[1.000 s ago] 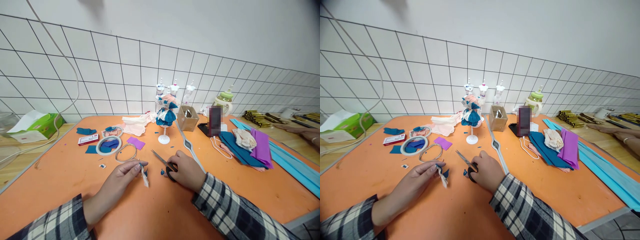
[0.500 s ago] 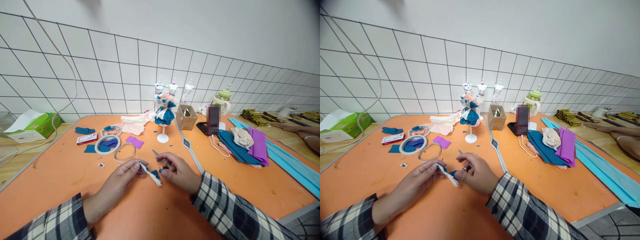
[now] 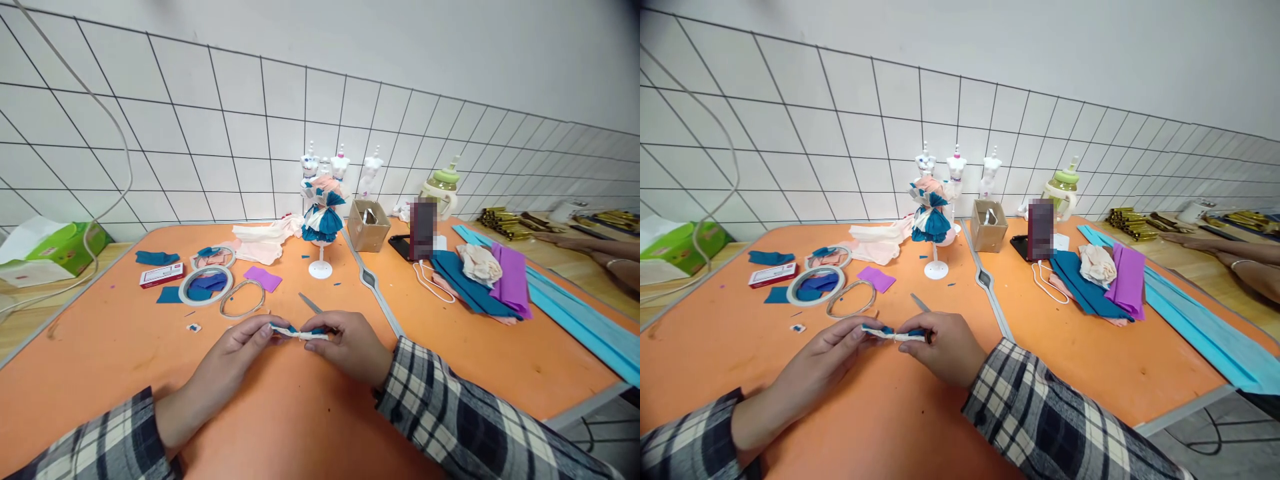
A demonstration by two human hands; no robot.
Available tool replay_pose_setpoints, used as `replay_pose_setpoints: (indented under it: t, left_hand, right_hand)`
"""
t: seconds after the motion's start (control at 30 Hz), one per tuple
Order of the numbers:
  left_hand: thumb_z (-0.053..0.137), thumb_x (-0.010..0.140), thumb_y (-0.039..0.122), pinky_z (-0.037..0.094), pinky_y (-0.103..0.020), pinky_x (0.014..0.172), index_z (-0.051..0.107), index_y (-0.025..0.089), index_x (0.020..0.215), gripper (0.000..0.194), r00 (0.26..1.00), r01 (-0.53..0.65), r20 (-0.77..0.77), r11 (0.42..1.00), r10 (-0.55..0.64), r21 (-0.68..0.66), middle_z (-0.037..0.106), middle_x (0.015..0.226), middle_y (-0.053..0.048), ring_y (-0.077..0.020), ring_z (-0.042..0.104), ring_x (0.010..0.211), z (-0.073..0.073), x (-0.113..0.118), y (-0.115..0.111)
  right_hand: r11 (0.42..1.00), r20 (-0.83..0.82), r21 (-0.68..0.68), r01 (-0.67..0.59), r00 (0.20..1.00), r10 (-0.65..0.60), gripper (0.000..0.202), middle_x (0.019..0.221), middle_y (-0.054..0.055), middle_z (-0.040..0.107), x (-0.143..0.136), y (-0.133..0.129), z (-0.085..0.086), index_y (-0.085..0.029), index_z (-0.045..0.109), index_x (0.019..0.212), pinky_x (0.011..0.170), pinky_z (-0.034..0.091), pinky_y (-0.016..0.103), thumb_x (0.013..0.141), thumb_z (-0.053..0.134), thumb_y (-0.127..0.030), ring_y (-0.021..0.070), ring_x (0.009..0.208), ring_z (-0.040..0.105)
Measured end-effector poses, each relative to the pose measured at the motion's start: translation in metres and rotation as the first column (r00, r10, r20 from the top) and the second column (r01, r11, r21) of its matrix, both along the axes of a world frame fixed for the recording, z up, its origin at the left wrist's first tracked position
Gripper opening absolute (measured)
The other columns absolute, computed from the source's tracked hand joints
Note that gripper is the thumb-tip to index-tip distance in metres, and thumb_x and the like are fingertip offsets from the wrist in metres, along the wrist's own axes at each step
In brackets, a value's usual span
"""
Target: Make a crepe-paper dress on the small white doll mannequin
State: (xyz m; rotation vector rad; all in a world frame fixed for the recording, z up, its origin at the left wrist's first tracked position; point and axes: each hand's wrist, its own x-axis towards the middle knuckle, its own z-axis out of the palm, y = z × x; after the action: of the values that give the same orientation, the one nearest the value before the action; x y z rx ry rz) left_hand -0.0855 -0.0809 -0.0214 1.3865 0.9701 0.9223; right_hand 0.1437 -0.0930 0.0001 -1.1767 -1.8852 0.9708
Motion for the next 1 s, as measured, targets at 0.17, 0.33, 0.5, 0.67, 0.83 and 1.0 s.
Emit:
replay_pose_setpoints:
  t: [0.17,0.33,0.5,0.67,0.83,1.0]
  left_hand:
    - [0.048,0.097,0.046,0.039,-0.047,0.107,0.041,0.03,0.143,0.05,0.988,-0.125,-0.068,0.981,0.136,0.147,0.058,0.137,-0.009,-0.0281,0.053,0.126,0.009,-0.001,-0.005]
    - [0.057,0.091,0.048,0.029,-0.055,0.11,0.027,0.029,0.151,0.07,0.826,0.156,-0.506,0.761,0.249,0.629,0.042,0.152,-0.012,-0.0349,0.035,0.139,0.022,0.007,-0.024]
    - [0.035,0.102,0.04,0.037,-0.047,0.088,0.062,0.024,0.1,0.032,0.577,0.508,-0.817,0.786,-0.005,0.353,0.068,0.089,-0.002,-0.0237,0.061,0.086,0.02,0.018,-0.03]
    - [0.03,0.102,0.038,0.036,-0.039,0.08,0.055,0.02,0.08,0.038,0.66,0.427,-0.75,0.805,0.034,0.412,0.061,0.074,0.0,-0.0197,0.055,0.074,0.017,0.014,-0.022]
    - [0.033,0.102,0.032,0.037,-0.035,0.084,0.057,0.022,0.087,0.03,0.696,0.541,-0.703,0.75,-0.147,0.38,0.061,0.083,0.0,-0.0194,0.053,0.082,0.016,0.012,-0.024]
    - [0.032,0.103,0.031,0.038,-0.032,0.088,0.055,0.023,0.089,0.028,0.707,0.588,-0.654,0.738,-0.271,0.33,0.059,0.084,0.001,-0.0178,0.052,0.084,0.016,0.012,-0.024]
  right_hand:
    - [0.994,0.06,0.089,0.057,0.996,-0.062,0.012,0.085,0.0,0.072,0.003,0.002,-0.002,-0.021,0.072,0.095,0.067,0.043,0.022,0.083,0.068,-0.021,0.0125,0.072,0.061]
    - [0.943,0.402,0.264,-0.202,0.912,0.083,0.013,0.089,0.003,0.071,-0.002,-0.005,-0.001,-0.019,0.066,0.1,0.072,0.041,0.027,0.087,0.065,-0.022,0.0173,0.081,0.063]
    - [0.919,0.366,0.294,-0.264,0.919,0.146,0.019,0.093,0.004,0.069,-0.005,-0.013,-0.001,-0.018,0.062,0.105,0.075,0.045,0.028,0.086,0.062,-0.016,0.0166,0.082,0.062]
    - [0.981,0.049,0.171,-0.09,0.995,0.083,0.07,0.118,0.007,0.058,0.003,-0.011,-0.001,-0.025,0.041,0.141,0.063,0.049,0.022,0.078,0.071,-0.023,0.0132,0.086,0.058]
    - [0.956,-0.033,0.09,-0.281,0.958,0.285,0.085,0.104,0.003,0.062,-0.001,-0.009,-0.004,-0.026,0.047,0.142,0.078,0.051,0.028,0.067,0.084,-0.042,0.0124,0.08,0.059]
    - [0.961,-0.208,-0.027,-0.276,0.941,0.265,0.031,0.078,0.002,0.066,-0.006,-0.006,-0.008,-0.017,0.073,0.096,0.066,0.049,0.025,0.074,0.078,-0.04,0.0125,0.068,0.059]
